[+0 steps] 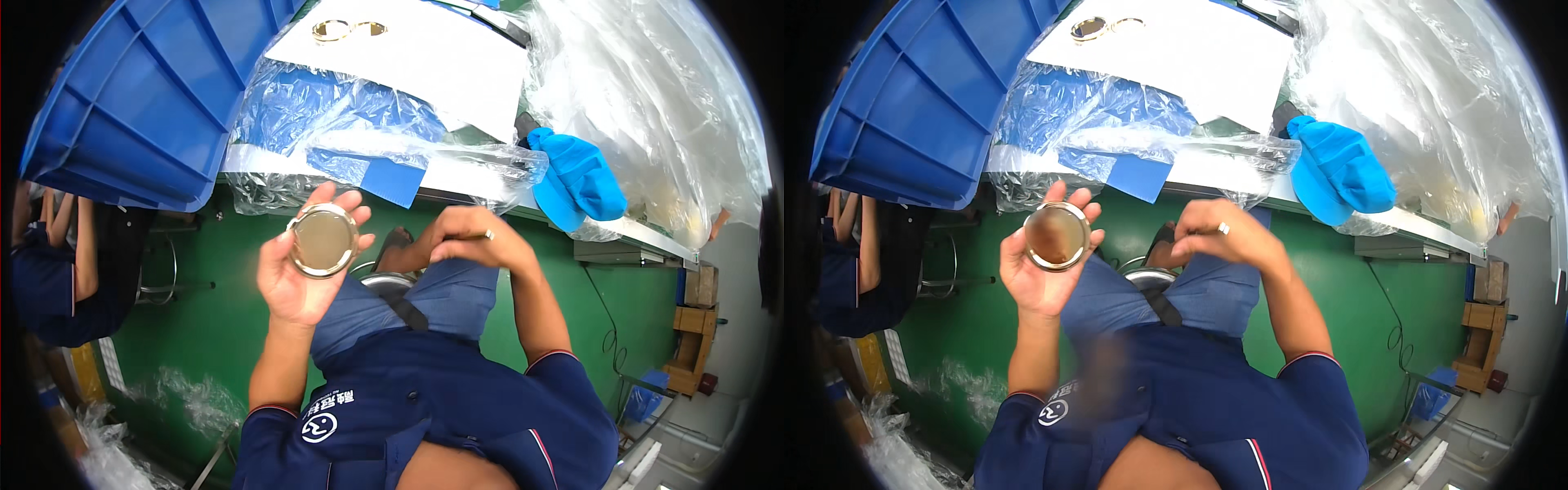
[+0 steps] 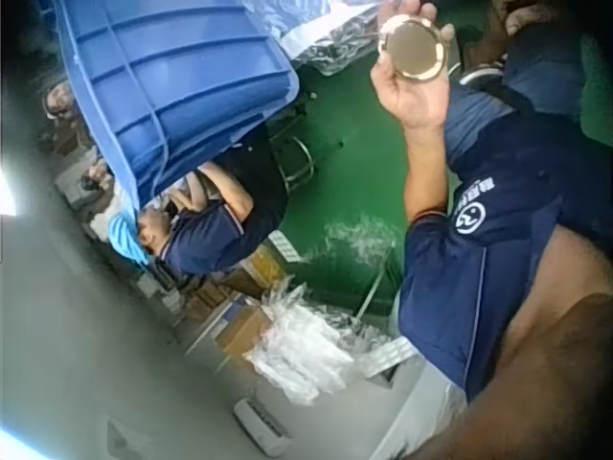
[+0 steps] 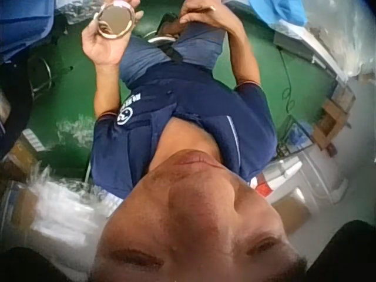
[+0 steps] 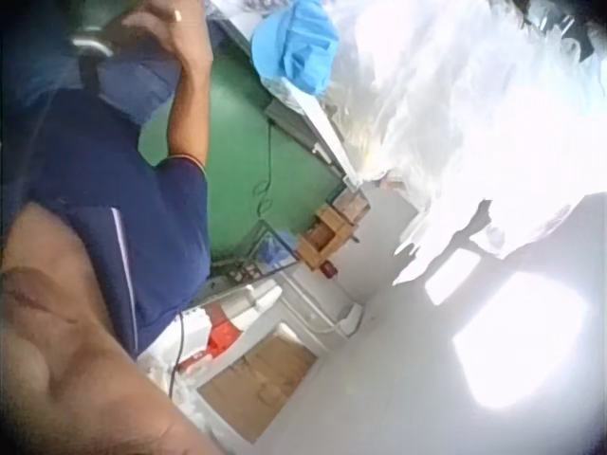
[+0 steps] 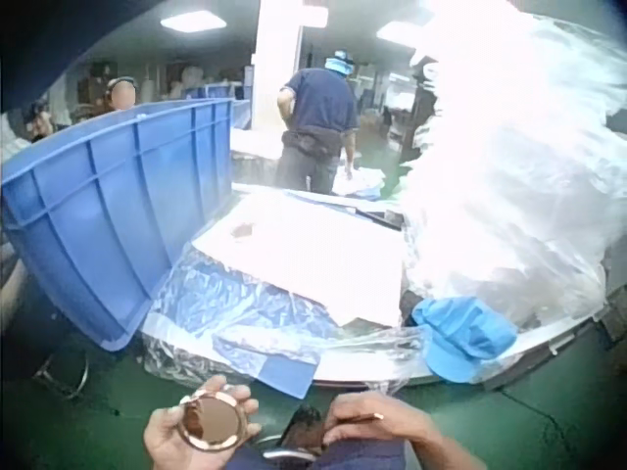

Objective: Worker assembles and inspects small circular gold-colored parts, marking them and placing them into a tray.

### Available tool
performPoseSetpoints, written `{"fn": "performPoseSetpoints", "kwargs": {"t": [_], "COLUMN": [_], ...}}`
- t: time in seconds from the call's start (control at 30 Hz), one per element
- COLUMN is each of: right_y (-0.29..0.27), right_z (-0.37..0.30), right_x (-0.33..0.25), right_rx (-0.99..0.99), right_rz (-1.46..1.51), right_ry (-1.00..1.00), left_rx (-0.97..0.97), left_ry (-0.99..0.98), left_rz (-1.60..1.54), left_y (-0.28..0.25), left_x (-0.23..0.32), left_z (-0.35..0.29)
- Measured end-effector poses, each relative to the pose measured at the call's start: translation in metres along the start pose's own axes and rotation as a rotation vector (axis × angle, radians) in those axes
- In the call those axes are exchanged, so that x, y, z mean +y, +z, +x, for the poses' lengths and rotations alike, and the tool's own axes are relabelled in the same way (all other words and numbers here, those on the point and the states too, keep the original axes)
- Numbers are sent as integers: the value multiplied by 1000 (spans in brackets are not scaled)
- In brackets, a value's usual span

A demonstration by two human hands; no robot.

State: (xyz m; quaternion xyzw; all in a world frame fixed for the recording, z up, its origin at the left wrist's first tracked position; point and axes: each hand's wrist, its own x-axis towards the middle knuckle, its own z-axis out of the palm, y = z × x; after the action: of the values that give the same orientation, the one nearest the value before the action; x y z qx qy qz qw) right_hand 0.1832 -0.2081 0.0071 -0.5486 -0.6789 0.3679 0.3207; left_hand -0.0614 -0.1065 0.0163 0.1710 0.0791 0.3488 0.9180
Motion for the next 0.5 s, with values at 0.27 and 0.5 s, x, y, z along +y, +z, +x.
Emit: {"fn": "performPoseSetpoints", "kwargs": {"t": [0.27, 0.5], "right_y": [-25, -26], "right_z": [13, -12], "right_x": [-5, -16], "right_rx": [196, 291], "right_rz": [10, 339], "right_ry": [-21, 185], "left_rx": [-143, -110], "left_ry": [-88, -233], "left_rz": [-139, -129], "left_y": [7, 14], "left_x": [-15, -27], "left_z": [25, 41]}}
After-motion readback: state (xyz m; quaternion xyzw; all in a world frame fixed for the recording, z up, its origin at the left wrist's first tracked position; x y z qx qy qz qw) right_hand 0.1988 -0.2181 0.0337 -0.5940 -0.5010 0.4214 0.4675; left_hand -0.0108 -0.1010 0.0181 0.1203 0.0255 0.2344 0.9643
